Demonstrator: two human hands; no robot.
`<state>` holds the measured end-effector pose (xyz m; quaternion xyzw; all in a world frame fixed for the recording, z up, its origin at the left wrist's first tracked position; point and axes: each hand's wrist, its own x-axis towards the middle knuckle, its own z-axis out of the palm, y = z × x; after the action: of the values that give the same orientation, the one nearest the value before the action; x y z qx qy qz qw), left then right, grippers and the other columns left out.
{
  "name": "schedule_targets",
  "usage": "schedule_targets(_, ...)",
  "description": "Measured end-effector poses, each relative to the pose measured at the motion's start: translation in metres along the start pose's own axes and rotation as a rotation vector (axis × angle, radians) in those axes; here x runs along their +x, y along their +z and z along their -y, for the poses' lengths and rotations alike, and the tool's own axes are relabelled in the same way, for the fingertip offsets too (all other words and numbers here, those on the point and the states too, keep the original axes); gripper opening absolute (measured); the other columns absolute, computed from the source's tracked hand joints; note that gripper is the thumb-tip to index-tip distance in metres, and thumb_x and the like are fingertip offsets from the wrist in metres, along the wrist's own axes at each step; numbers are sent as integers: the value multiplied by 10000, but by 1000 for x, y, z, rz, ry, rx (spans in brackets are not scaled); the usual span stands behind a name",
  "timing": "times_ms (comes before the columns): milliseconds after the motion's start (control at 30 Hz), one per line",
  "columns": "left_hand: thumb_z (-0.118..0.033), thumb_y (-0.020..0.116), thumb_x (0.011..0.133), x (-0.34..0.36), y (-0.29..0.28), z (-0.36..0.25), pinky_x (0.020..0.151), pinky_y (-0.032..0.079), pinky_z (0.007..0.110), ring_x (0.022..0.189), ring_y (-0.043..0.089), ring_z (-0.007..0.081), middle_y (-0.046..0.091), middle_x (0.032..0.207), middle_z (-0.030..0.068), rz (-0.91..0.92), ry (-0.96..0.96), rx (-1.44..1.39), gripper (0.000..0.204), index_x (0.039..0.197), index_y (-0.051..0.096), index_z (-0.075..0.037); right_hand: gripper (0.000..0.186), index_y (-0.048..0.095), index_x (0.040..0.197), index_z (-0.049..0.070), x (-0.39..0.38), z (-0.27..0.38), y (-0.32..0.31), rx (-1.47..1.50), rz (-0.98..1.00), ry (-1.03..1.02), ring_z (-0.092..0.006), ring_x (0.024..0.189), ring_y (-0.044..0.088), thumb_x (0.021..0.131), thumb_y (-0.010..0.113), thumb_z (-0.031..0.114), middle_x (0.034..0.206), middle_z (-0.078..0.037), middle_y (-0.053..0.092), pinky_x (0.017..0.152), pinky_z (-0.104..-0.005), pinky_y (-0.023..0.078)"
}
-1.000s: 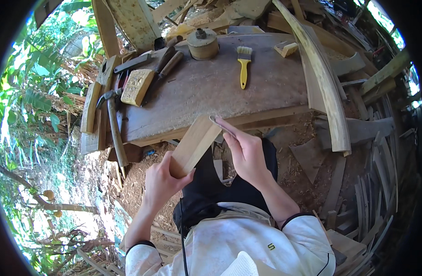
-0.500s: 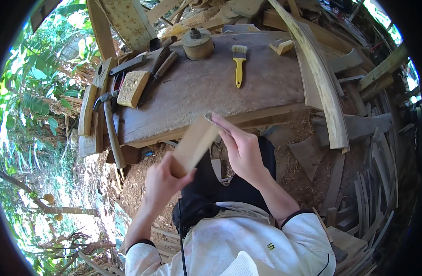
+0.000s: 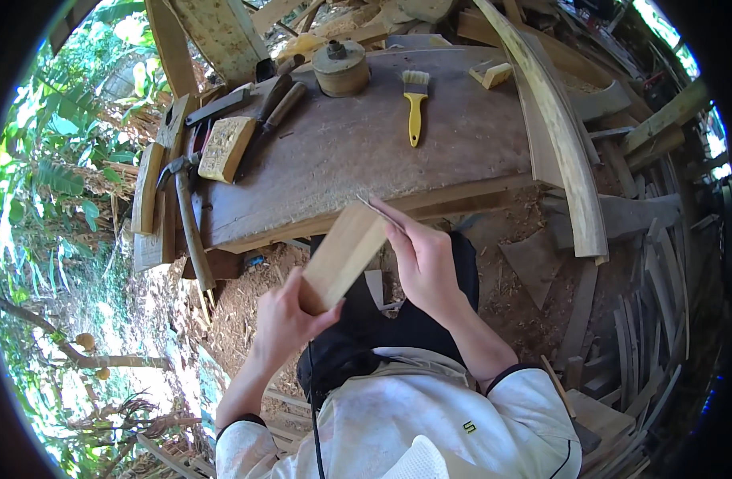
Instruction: The person uses a hammer and chisel to carve a wooden plank, then brushes the plank with a paintbrush to remove debris, and finally sands the plank with sandpaper to smooth the surface.
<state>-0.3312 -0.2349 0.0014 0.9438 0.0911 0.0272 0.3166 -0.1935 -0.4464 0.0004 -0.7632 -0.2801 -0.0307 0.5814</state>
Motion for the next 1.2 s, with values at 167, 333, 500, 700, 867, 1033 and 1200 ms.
schedule_targets(167,-471,929,788,-1,9,-6,596,615,468,676,764,398,728,732,196,67,64,93,615,1051,610,-16,290,704,1347,-31,12,-1,1,9,-10,-28,-387,1019,784,1085,614,57,1187,-250,773,837,-411,604)
schedule_targets(333,-513,908,810,-1,2,6,641,614,486,689,749,429,714,727,218,-8,-22,91,644,1062,603,-5,285,698,1332,-43,2,4,2,-16,-24,-84,-392,1150,755,1071,610,26,1273,-243,757,947,-406,609)
schedule_targets(500,-512,902,813,-3,2,5,640,613,485,688,747,428,713,724,214,21,-22,59,624,1045,601,-17,291,691,1339,-52,4,1,1,-14,16,-110,-385,1189,746,1070,612,27,1314,-232,748,962,-402,611)
schedule_targets(700,-379,951,762,-5,0,-13,658,625,438,707,770,393,740,779,222,88,-76,92,592,1076,662,32,301,690,1354,-51,8,4,3,-13,47,5,-369,1181,755,1077,609,35,1304,-233,752,958,-413,615)
schedule_targets(867,-418,946,757,-3,-8,-3,678,621,448,716,772,390,731,766,221,-2,-50,76,610,1047,652,31,295,703,1348,-47,4,10,6,-52,-26,-108,-356,1178,761,1083,605,38,1302,-225,759,963,-388,609)
schedule_targets(1033,-419,948,755,-4,-7,-3,668,612,446,707,766,391,725,767,216,8,-74,-8,613,1044,648,31,300,703,1349,-40,6,7,4,-47,-7,-116,-383,1184,750,1071,614,27,1304,-226,755,973,-394,615)
schedule_targets(1200,-373,953,756,-13,1,-15,641,596,433,666,747,379,695,728,206,55,-76,12,592,1038,642,44,296,708,1344,-41,9,9,6,-25,42,-9,-370,1159,761,1070,614,21,1280,-225,763,951,-389,618)
